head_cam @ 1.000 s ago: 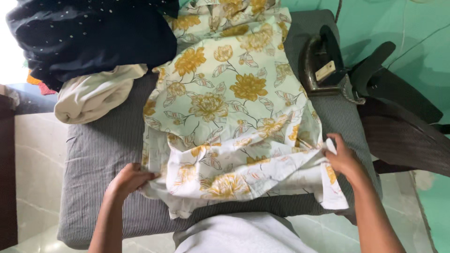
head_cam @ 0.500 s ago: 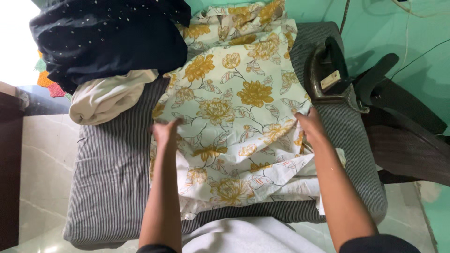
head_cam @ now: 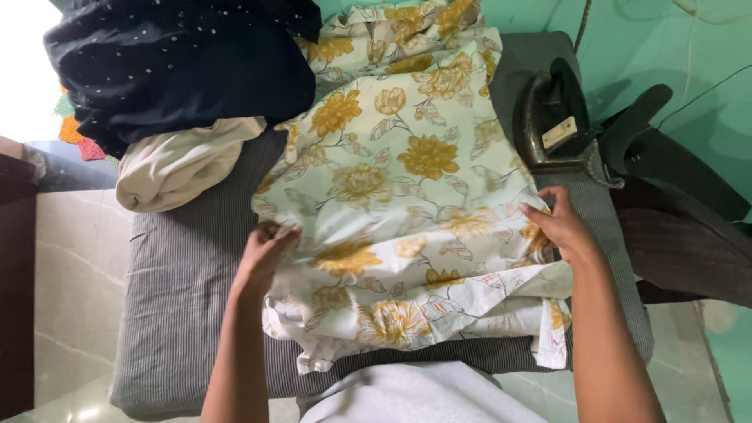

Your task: The person irons a floral-patterned shirt on a bed using a handheld electric iron. They smooth the fabric with their hands, move the iron back and forth across the shirt's body and sleeves, and adjust the garment's position to ensure even coverage.

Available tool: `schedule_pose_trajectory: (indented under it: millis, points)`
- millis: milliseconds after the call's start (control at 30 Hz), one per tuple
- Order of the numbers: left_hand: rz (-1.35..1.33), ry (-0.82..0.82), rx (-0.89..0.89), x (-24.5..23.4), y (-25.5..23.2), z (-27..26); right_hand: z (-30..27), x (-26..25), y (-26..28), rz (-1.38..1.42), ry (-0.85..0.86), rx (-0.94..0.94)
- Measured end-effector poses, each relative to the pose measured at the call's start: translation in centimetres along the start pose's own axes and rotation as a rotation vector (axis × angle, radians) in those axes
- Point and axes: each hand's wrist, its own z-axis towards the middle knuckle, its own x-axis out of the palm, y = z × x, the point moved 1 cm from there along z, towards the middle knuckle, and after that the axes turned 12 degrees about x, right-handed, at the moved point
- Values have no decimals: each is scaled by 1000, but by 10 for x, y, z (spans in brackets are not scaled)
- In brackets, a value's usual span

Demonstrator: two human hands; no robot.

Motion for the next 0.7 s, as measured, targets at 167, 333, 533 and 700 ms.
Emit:
schedule_pose_trajectory:
  millis: [167, 333, 533, 700]
  points:
    - [400, 87, -120, -39, -4, -27, -2, -7, -16, -419, -388, -187]
    - [899, 114, -92, -51, -53, -31, -48, 22, 22, -707, -615, -185]
    - [887, -199, 202, -21, -90, 42, -60, 47, 91, -553, -592, -701]
    - [577, -245, 300, 31, -85, 97, -49, 84, 135, -632, -421, -637]
